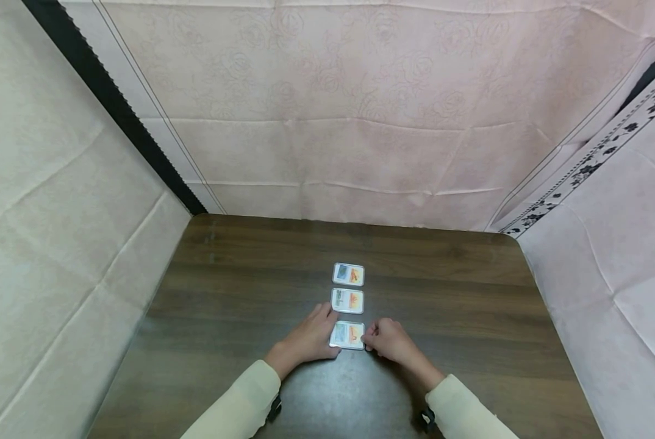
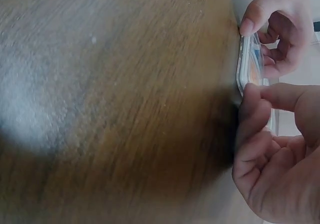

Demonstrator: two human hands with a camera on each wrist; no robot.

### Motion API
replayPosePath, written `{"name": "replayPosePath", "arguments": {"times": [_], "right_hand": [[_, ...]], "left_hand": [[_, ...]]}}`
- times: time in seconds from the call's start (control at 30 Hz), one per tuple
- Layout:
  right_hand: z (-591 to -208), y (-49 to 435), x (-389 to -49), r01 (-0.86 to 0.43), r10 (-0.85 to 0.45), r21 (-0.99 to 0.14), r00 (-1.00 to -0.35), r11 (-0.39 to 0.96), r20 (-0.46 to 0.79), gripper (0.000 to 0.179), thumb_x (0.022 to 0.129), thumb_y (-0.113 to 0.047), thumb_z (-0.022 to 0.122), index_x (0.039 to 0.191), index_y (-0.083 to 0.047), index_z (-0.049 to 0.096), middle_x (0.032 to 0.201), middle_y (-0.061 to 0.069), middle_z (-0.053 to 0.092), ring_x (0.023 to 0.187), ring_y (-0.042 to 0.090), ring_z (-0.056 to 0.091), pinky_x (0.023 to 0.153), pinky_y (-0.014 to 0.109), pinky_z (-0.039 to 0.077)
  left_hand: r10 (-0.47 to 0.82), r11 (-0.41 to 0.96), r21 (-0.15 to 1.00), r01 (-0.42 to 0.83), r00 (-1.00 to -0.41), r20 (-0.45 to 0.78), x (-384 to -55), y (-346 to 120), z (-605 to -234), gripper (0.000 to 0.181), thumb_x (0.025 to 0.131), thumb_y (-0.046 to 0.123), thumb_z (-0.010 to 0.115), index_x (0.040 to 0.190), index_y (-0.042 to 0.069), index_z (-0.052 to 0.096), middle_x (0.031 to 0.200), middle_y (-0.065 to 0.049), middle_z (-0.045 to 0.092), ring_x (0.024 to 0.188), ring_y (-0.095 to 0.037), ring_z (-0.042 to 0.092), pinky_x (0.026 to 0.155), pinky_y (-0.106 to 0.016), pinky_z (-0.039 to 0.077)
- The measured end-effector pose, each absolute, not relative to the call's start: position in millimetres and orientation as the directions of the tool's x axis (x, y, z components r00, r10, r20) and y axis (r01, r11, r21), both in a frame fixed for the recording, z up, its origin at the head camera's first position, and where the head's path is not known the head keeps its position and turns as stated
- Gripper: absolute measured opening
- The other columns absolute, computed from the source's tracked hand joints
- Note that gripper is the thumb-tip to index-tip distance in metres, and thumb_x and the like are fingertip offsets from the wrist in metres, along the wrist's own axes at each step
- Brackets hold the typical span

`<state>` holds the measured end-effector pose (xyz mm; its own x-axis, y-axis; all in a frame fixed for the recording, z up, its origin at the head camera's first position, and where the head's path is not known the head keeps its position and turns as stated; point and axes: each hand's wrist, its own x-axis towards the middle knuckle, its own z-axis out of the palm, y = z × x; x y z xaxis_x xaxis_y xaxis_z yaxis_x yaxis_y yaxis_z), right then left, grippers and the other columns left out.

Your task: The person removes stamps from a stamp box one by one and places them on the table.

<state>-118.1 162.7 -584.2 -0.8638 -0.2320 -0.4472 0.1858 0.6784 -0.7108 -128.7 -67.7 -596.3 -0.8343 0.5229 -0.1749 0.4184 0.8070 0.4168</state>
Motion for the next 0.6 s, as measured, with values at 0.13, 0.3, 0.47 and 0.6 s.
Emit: {"name": "replayPosePath", "arguments": {"times": [0.13, 0.3, 0.47, 0.6], "right_hand": [[-582.2, 161.1, -116.8, 0.134, -0.233, -0.695, -0.884, 0.706, -0.407, 0.014, 0.091, -0.017, 0.077, 0.086, -0.009, 0.066, 0.075, 0.002, 0.064, 0.065, 0.015, 0.057, 0.058, 0.029, 0.046], [-579.7, 157.2, -116.8, 0.079, -0.229, -0.651, -0.898, 0.755, -0.375, 0.020, 0.087, -0.015, 0.082, 0.089, -0.008, 0.064, 0.074, 0.002, 0.060, 0.065, 0.014, 0.054, 0.056, 0.027, 0.044], [-579.4, 155.0, -117.5, 0.072, -0.222, -0.625, -0.899, 0.777, -0.378, 0.022, 0.086, -0.016, 0.084, 0.088, -0.008, 0.064, 0.075, 0.002, 0.059, 0.065, 0.014, 0.054, 0.056, 0.026, 0.043], [-581.1, 155.4, -117.8, 0.079, -0.215, -0.622, -0.899, 0.779, -0.383, 0.020, 0.088, -0.018, 0.082, 0.083, -0.010, 0.065, 0.074, 0.001, 0.061, 0.065, 0.014, 0.055, 0.056, 0.027, 0.045]], "left_hand": [[0.528, 0.800, 0.423, 0.425, -0.834, -0.161, -128.5, -67.6, -595.2, 0.073, 0.082, 0.042, 0.084, 0.139, 0.007, 0.055, 0.130, -0.005, 0.051, 0.110, -0.015, 0.046, 0.094, -0.033, 0.048], [0.530, 0.802, 0.418, 0.427, -0.831, -0.167, -129.4, -67.8, -596.0, 0.074, 0.083, 0.044, 0.083, 0.139, 0.007, 0.055, 0.130, -0.005, 0.050, 0.109, -0.015, 0.046, 0.094, -0.033, 0.048], [0.529, 0.806, 0.408, 0.429, -0.830, -0.173, -130.1, -67.7, -596.9, 0.073, 0.083, 0.046, 0.083, 0.138, 0.007, 0.055, 0.129, -0.005, 0.050, 0.108, -0.015, 0.046, 0.093, -0.033, 0.049], [0.535, 0.800, 0.411, 0.437, -0.830, -0.160, -129.5, -67.6, -598.0, 0.075, 0.082, 0.044, 0.084, 0.139, 0.007, 0.055, 0.127, -0.005, 0.051, 0.107, -0.016, 0.046, 0.091, -0.032, 0.049]]}}
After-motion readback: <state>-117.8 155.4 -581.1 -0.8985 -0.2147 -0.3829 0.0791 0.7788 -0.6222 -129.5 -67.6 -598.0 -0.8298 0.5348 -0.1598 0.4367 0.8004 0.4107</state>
